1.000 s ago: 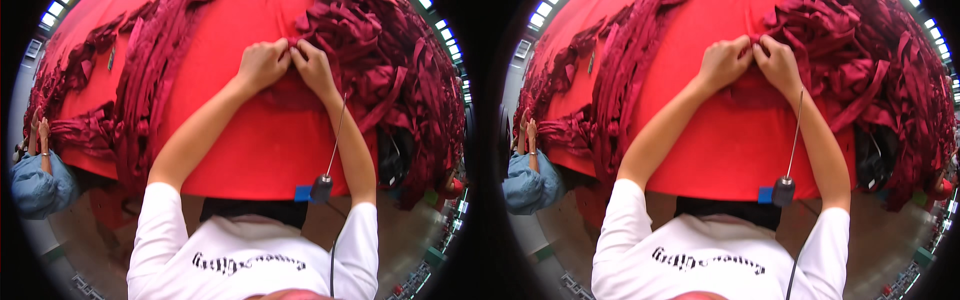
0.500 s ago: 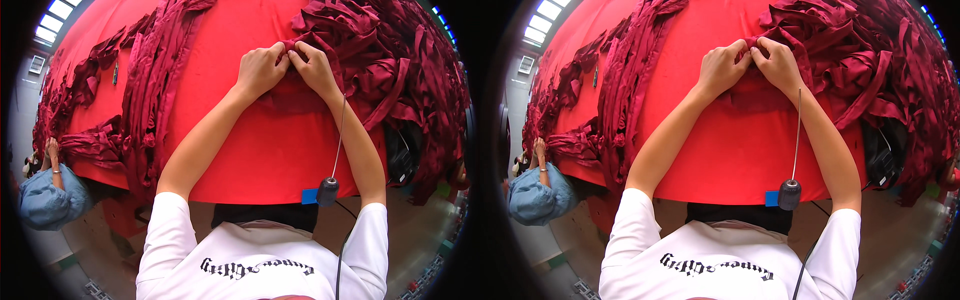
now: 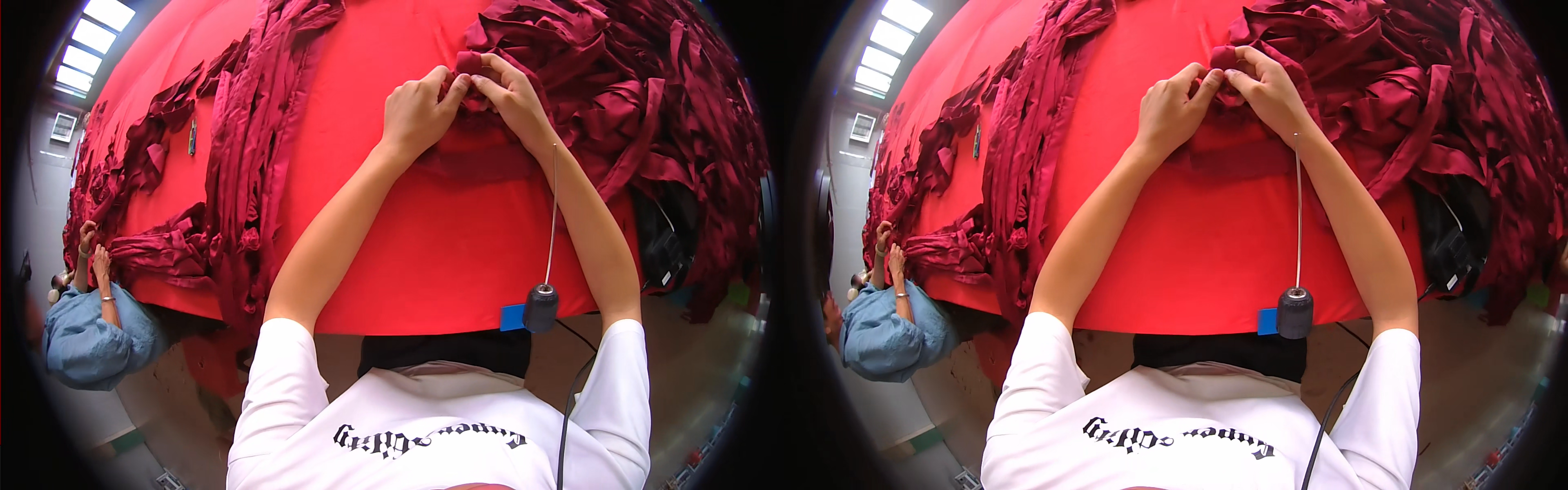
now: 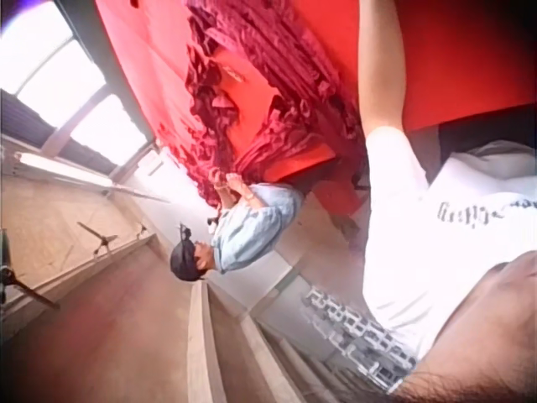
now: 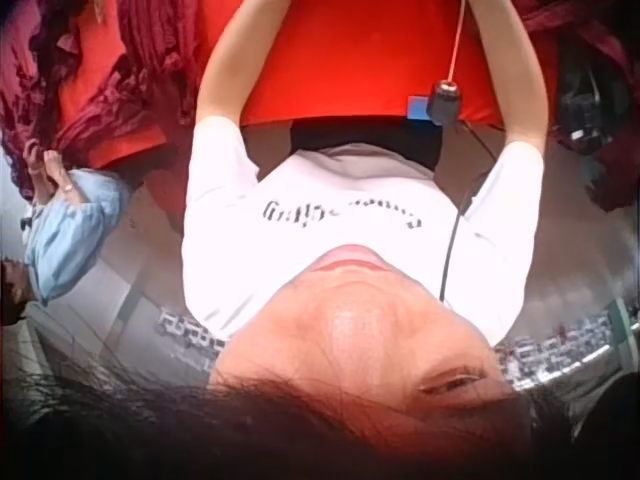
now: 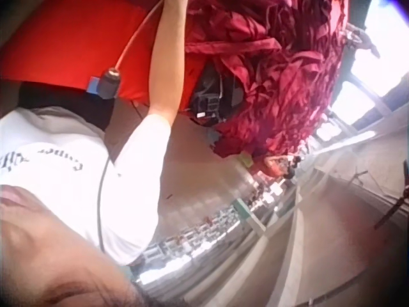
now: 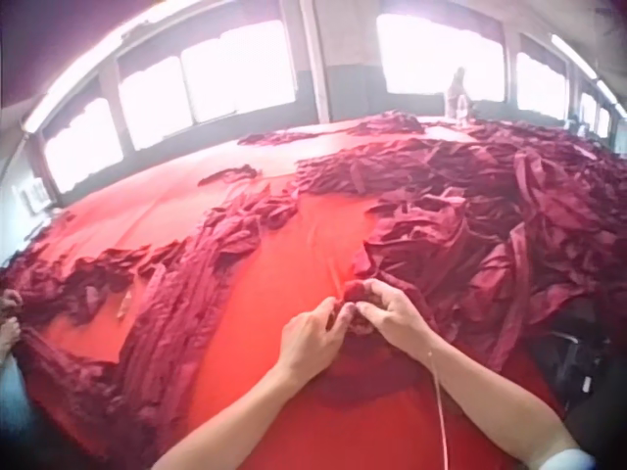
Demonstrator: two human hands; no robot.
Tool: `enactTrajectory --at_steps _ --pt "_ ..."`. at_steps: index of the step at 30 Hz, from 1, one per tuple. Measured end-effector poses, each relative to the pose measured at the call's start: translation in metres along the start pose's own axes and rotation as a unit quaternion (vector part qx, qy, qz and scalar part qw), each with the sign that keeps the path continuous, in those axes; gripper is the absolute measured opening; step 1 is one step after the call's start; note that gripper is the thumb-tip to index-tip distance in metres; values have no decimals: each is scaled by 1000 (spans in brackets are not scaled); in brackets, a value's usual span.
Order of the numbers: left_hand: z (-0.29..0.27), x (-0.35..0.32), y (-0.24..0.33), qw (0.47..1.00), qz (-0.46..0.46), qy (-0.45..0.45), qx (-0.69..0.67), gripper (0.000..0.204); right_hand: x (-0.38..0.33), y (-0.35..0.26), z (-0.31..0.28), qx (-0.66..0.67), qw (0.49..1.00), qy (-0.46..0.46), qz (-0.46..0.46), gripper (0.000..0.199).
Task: Sort and arrange long strips of red fabric on a large factory work table.
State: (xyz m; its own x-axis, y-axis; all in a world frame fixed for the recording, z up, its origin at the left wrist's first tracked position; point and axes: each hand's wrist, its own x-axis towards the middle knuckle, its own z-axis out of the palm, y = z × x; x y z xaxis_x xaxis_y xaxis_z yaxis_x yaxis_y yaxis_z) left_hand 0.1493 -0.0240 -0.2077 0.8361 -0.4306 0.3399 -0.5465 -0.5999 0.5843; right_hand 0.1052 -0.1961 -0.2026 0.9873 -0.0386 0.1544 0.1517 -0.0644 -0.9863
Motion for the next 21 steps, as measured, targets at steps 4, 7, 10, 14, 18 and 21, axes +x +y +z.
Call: enactTrajectory --at_steps 4,7,10,14,18,21 --pt "-2 1 3 999 -13 -19 -28 45 3 7 -4 7 1000 -11 -4 25" --pt "-4 -1 0 999 -15 -14 -41 41 -2 -6 3 3 1000 6 16 26" --pt "0 1 -2 998 -10 3 -59 34 -2 -5 2 -7 1000 12 11 28" --pt "1 -1 -3 999 -1 6 -51 27 2 5 1 1 1000 11 5 28" --pt "1 -1 -3 998 10 21 -50 25 2 4 2 -28 999 8 -17 29" --pt "3 1 -1 998 -2 21 -61 23 2 8 -6 -31 999 2 -11 31"
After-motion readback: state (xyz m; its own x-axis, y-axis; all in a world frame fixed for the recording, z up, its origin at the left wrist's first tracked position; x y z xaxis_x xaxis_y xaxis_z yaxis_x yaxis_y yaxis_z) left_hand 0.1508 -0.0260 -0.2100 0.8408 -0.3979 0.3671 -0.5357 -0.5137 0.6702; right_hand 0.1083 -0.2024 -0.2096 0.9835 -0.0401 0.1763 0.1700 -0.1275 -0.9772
